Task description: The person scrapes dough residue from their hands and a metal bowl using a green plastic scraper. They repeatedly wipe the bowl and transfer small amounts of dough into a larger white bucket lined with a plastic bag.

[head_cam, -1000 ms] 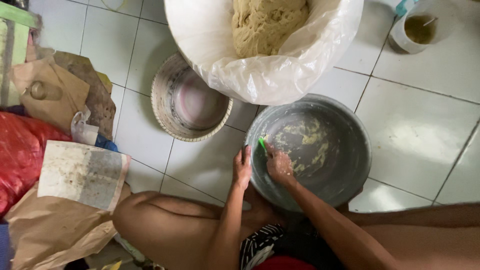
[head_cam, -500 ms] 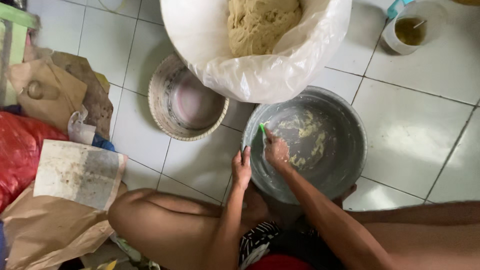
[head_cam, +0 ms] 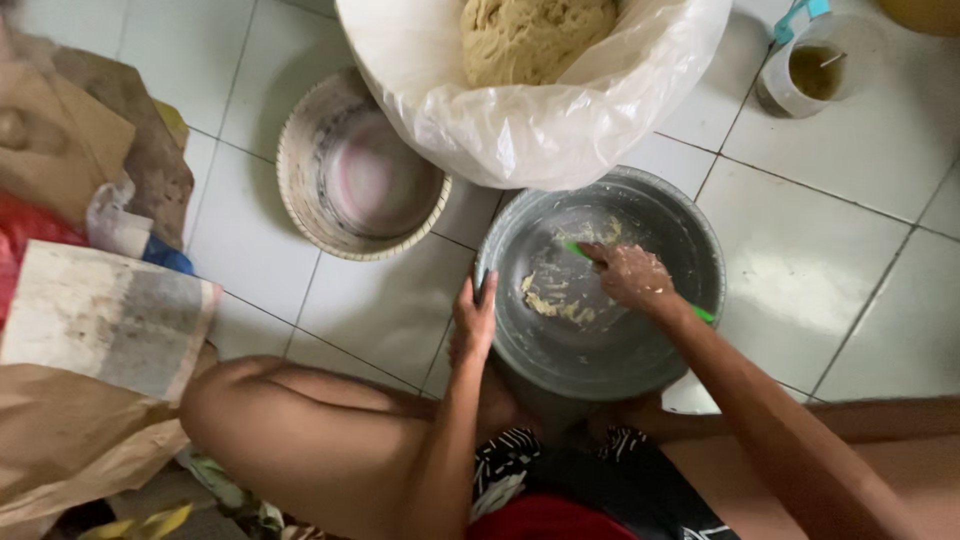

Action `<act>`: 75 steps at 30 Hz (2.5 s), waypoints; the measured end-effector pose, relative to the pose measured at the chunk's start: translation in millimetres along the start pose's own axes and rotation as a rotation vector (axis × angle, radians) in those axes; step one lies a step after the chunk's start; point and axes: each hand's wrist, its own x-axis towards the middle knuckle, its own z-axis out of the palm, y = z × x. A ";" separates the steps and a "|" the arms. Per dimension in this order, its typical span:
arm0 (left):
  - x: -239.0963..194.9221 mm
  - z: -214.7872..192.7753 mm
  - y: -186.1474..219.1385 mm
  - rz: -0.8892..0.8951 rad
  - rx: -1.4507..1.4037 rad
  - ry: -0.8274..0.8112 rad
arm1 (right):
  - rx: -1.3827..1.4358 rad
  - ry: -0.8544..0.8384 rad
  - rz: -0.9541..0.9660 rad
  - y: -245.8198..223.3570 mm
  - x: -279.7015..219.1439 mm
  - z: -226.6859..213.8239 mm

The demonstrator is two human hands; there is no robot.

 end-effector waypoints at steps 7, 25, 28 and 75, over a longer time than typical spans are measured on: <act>19.3 5.4 -8.9 0.094 -0.216 -0.092 | -0.632 -0.065 -0.131 15.9 -29.7 5.4; -28.9 38.6 -3.3 0.051 -0.417 0.052 | -0.593 -0.097 -0.296 21.5 -59.7 131.3; -29.4 36.9 -11.3 0.023 -0.433 0.021 | -0.564 -0.128 -0.234 21.8 -48.2 137.1; 1.6 59.0 -53.9 0.055 -0.482 0.121 | 0.027 0.493 -0.975 -46.1 -70.6 -51.5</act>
